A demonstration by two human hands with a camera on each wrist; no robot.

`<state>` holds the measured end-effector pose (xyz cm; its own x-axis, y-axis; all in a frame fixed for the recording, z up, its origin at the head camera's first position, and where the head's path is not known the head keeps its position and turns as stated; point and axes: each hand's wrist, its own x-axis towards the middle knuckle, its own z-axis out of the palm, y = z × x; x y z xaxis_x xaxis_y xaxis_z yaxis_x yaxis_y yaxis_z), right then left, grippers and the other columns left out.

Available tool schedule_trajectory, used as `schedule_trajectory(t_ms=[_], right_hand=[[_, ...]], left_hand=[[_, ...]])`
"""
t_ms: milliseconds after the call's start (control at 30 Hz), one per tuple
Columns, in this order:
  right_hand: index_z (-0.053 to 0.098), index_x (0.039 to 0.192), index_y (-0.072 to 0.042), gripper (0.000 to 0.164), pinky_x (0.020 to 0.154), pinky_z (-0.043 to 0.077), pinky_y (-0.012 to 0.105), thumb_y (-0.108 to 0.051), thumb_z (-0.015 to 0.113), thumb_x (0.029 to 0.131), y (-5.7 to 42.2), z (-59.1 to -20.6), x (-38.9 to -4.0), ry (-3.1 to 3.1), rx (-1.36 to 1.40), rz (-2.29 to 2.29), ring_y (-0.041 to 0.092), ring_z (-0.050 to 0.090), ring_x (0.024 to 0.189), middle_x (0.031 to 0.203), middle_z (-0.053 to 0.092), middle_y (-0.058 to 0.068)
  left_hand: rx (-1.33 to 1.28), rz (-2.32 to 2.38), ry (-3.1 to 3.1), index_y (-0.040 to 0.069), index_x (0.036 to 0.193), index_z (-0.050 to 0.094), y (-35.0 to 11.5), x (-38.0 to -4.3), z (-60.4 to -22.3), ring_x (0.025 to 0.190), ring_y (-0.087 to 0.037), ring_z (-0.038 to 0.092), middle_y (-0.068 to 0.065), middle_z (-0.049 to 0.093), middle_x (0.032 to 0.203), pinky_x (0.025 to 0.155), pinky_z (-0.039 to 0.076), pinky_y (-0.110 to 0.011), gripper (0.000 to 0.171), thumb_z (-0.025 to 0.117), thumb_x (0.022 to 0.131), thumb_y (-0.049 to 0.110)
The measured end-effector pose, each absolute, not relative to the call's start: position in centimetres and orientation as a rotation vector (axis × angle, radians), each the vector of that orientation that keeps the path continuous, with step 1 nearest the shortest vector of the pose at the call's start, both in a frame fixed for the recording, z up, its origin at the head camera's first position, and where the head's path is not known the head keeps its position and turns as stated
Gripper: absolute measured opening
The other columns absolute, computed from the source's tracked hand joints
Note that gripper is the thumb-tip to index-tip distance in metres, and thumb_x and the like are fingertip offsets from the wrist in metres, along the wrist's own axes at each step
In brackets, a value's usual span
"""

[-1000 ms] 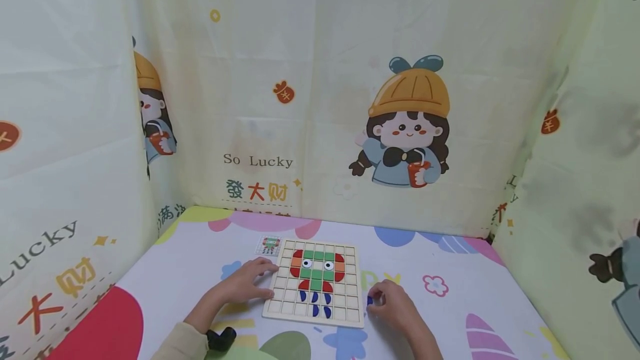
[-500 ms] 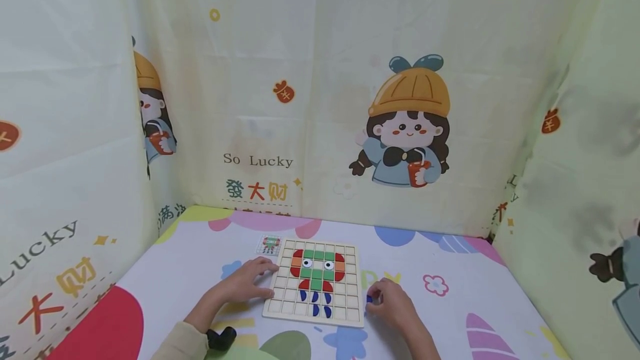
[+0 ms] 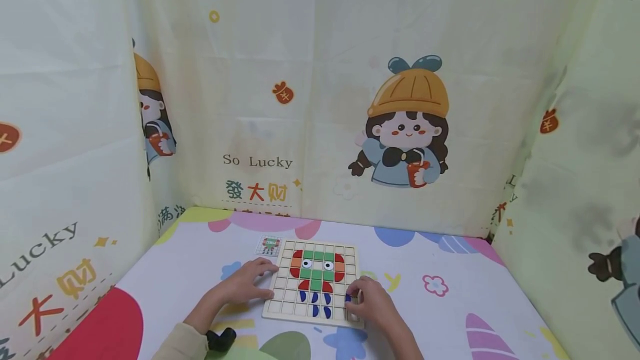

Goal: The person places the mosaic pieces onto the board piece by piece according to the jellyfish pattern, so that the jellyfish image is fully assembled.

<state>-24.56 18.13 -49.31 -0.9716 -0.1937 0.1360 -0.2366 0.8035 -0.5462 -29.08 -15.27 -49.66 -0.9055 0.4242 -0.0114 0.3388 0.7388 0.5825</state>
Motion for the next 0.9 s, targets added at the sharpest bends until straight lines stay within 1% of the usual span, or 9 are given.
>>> schedule_trajectory(t_ms=[200,467,533,667,833,900], right_hand=[[0.070,0.087,-0.015,0.017,0.056,0.038,0.019,-0.021,0.081,0.075,16.2,-49.1,-24.6,-2.925,0.444,0.953,0.009,0.046,0.068,0.079,0.054,-0.005],[0.070,0.087,-0.016,0.014,0.056,0.039,0.019,-0.021,0.078,0.076,13.9,-49.5,-24.6,-2.930,0.556,0.954,0.005,0.046,0.064,0.081,0.055,-0.006],[0.071,0.087,-0.016,0.013,0.056,0.040,0.019,-0.021,0.077,0.077,13.4,-49.5,-24.6,-2.931,0.583,0.955,0.005,0.047,0.066,0.082,0.056,-0.006],[0.072,0.089,-0.018,0.014,0.058,0.039,0.019,-0.024,0.078,0.077,12.3,-49.5,-24.5,-2.945,0.605,0.963,0.005,0.046,0.068,0.082,0.056,-0.007],[0.073,0.090,-0.018,0.017,0.057,0.039,0.019,-0.028,0.079,0.077,11.3,-49.5,-24.5,-2.961,0.622,0.982,0.005,0.046,0.067,0.078,0.055,-0.008],[0.073,0.089,-0.019,0.017,0.057,0.039,0.019,-0.028,0.079,0.077,11.0,-49.5,-24.5,-2.967,0.619,0.992,0.005,0.046,0.068,0.079,0.055,-0.009]], left_hand=[[0.610,0.892,2.794,0.018,0.134,0.057,-15.3,-29.0,-49.6,0.132,-0.035,0.040,-0.011,0.045,0.144,0.107,0.037,-0.060,0.062,0.077,0.079,0.039],[0.616,0.894,2.795,0.018,0.134,0.057,-15.3,-28.9,-49.5,0.131,-0.034,0.040,-0.010,0.046,0.144,0.106,0.038,-0.060,0.062,0.076,0.079,0.040],[0.617,0.899,2.794,0.018,0.134,0.057,-15.4,-28.9,-49.5,0.131,-0.034,0.041,-0.010,0.046,0.144,0.106,0.038,-0.060,0.062,0.076,0.080,0.039],[0.620,0.904,2.794,0.017,0.134,0.057,-15.4,-28.9,-49.5,0.131,-0.034,0.041,-0.010,0.046,0.143,0.106,0.038,-0.059,0.062,0.076,0.080,0.039],[0.621,0.897,2.797,0.018,0.134,0.057,-15.4,-28.9,-49.6,0.131,-0.033,0.041,-0.009,0.046,0.143,0.106,0.039,-0.059,0.062,0.076,0.079,0.041],[0.622,0.901,2.795,0.018,0.134,0.057,-15.4,-29.0,-49.6,0.131,-0.033,0.041,-0.009,0.046,0.143,0.106,0.038,-0.059,0.062,0.076,0.079,0.041]])
